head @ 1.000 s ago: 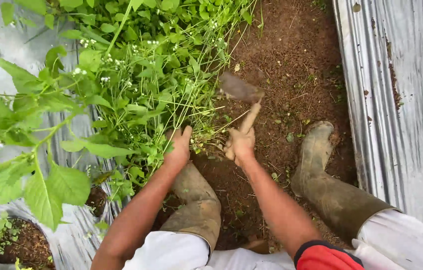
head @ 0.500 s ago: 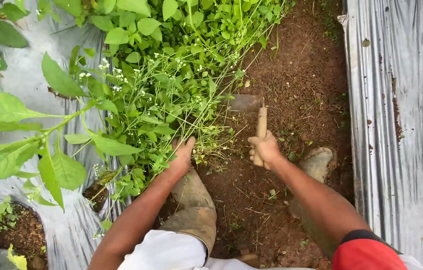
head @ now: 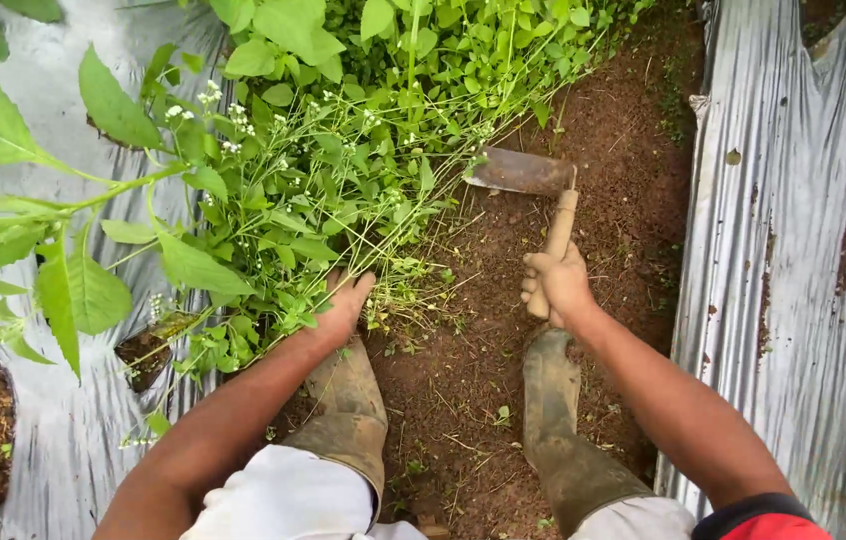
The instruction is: The person uses a hand hoe to loosen soil and uproot weeds growing along the edge of a plastic-covered garden bed. They gather the removed weeds by hand and continue clearing the area.
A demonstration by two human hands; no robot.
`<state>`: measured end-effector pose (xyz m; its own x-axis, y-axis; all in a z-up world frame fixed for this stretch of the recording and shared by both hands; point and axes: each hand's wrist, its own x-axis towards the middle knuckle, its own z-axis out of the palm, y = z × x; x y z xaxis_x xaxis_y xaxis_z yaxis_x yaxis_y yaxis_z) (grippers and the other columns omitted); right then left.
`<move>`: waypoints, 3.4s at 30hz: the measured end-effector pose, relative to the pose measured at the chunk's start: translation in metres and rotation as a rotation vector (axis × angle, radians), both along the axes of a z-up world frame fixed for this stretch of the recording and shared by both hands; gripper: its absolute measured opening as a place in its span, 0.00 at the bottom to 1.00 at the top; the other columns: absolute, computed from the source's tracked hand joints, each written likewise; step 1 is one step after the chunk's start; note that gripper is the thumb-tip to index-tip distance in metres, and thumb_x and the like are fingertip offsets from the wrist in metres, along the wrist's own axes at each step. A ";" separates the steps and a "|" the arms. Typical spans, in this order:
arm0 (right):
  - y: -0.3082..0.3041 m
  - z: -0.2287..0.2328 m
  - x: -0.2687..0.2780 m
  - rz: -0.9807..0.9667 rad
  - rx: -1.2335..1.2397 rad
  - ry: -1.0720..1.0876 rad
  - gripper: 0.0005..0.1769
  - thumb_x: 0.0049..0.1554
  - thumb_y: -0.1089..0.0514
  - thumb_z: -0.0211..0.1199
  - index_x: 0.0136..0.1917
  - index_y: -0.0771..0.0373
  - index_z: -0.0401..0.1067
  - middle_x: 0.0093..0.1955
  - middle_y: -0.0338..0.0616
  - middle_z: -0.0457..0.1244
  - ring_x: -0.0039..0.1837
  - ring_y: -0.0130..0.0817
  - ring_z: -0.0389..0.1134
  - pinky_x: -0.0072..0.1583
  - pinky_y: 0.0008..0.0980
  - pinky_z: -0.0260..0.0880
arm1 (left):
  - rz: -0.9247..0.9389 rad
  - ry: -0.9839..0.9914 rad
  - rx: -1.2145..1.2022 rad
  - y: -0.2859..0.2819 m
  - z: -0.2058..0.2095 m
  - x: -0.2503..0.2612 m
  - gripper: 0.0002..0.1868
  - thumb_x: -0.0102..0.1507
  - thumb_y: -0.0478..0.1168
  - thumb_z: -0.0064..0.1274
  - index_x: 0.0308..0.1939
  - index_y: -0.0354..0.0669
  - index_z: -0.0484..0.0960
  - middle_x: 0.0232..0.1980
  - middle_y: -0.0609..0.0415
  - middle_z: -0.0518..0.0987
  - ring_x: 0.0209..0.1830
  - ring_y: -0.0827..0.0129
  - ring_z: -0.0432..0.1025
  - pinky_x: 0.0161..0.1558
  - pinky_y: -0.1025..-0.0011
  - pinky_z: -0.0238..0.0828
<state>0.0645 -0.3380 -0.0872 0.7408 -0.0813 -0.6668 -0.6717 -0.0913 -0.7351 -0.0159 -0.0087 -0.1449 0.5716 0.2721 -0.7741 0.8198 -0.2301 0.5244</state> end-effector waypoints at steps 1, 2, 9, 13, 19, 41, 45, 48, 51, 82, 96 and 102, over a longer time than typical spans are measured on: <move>0.009 -0.007 -0.002 0.038 0.027 0.034 0.22 0.57 0.66 0.59 0.61 0.64 0.54 0.33 0.39 0.58 0.28 0.28 0.62 0.29 0.31 0.73 | 0.003 -0.022 0.011 -0.002 -0.006 0.003 0.35 0.68 0.70 0.39 0.63 0.48 0.59 0.53 0.44 0.66 0.55 0.55 0.61 0.68 0.53 0.43; 0.024 -0.016 -0.017 0.058 0.063 0.088 0.21 0.57 0.66 0.58 0.60 0.66 0.54 0.32 0.39 0.58 0.28 0.27 0.62 0.29 0.30 0.73 | -0.011 -0.023 0.030 0.002 -0.010 -0.002 0.34 0.68 0.70 0.39 0.61 0.48 0.60 0.51 0.44 0.67 0.53 0.56 0.62 0.67 0.54 0.44; 0.017 -0.028 0.001 -0.144 0.102 0.037 0.21 0.58 0.64 0.59 0.61 0.61 0.53 0.33 0.36 0.58 0.29 0.26 0.63 0.31 0.30 0.75 | -0.131 -0.069 0.117 -0.001 -0.031 -0.008 0.30 0.68 0.69 0.43 0.55 0.48 0.64 0.43 0.47 0.70 0.46 0.59 0.66 0.64 0.57 0.49; 0.031 -0.022 -0.010 -0.386 0.179 -0.052 0.21 0.59 0.62 0.59 0.60 0.58 0.51 0.32 0.37 0.57 0.29 0.27 0.62 0.30 0.29 0.74 | -0.271 -0.122 0.155 0.006 -0.038 -0.027 0.28 0.69 0.68 0.45 0.51 0.48 0.67 0.37 0.49 0.73 0.40 0.62 0.68 0.62 0.59 0.53; 0.034 -0.035 -0.050 -0.037 0.053 0.084 0.24 0.55 0.67 0.59 0.62 0.65 0.55 0.31 0.39 0.58 0.27 0.27 0.61 0.28 0.31 0.71 | -0.487 -0.271 0.283 0.012 -0.090 -0.059 0.23 0.69 0.63 0.47 0.46 0.47 0.70 0.30 0.52 0.75 0.35 0.64 0.71 0.58 0.62 0.58; 0.046 -0.027 -0.018 0.212 0.035 0.204 0.26 0.55 0.65 0.59 0.65 0.66 0.57 0.30 0.40 0.59 0.27 0.28 0.62 0.29 0.33 0.73 | -1.023 -0.783 0.663 0.031 -0.152 -0.085 0.16 0.60 0.38 0.48 0.52 0.53 0.74 0.37 0.48 0.74 0.41 0.51 0.71 0.41 0.57 0.69; 0.041 -0.015 0.009 0.144 0.030 0.143 0.23 0.56 0.67 0.57 0.64 0.66 0.57 0.31 0.38 0.59 0.27 0.27 0.62 0.29 0.29 0.72 | -1.053 -0.767 0.684 0.039 -0.141 -0.080 0.16 0.60 0.38 0.48 0.52 0.53 0.74 0.37 0.48 0.74 0.41 0.51 0.71 0.42 0.57 0.69; 0.045 -0.012 0.035 -0.146 0.018 -0.083 0.21 0.56 0.67 0.55 0.61 0.64 0.54 0.32 0.36 0.58 0.29 0.24 0.62 0.31 0.28 0.74 | -1.092 -0.764 0.689 0.042 -0.138 -0.071 0.17 0.60 0.38 0.48 0.53 0.53 0.75 0.38 0.48 0.74 0.42 0.52 0.71 0.42 0.57 0.69; 0.050 -0.023 0.018 -0.215 0.033 -0.068 0.22 0.58 0.66 0.55 0.63 0.62 0.53 0.34 0.36 0.59 0.30 0.25 0.64 0.31 0.26 0.76 | -1.127 -0.763 0.678 0.040 -0.134 -0.075 0.17 0.60 0.37 0.48 0.53 0.54 0.75 0.38 0.48 0.75 0.43 0.52 0.71 0.43 0.58 0.69; 0.072 -0.018 0.082 -0.077 0.071 -0.054 0.23 0.57 0.66 0.55 0.64 0.64 0.51 0.35 0.38 0.60 0.30 0.25 0.65 0.31 0.26 0.77 | -1.179 -0.707 0.854 0.036 -0.099 -0.050 0.22 0.61 0.32 0.47 0.57 0.54 0.76 0.41 0.50 0.78 0.48 0.60 0.71 0.50 0.59 0.66; 0.069 0.001 0.062 -0.075 0.068 -0.059 0.20 0.60 0.66 0.51 0.63 0.64 0.51 0.37 0.36 0.58 0.33 0.23 0.65 0.33 0.24 0.78 | -1.243 -0.689 0.873 0.028 -0.073 -0.038 0.24 0.61 0.30 0.46 0.59 0.55 0.77 0.43 0.51 0.79 0.51 0.63 0.71 0.53 0.60 0.64; 0.094 -0.008 -0.027 0.261 0.150 0.224 0.23 0.58 0.69 0.52 0.65 0.69 0.53 0.34 0.40 0.58 0.31 0.28 0.64 0.32 0.28 0.76 | -2.299 -0.463 2.450 -0.011 -0.020 -0.017 0.47 0.62 0.32 0.53 0.81 0.53 0.47 0.79 0.42 0.60 0.79 0.43 0.48 0.75 0.50 0.43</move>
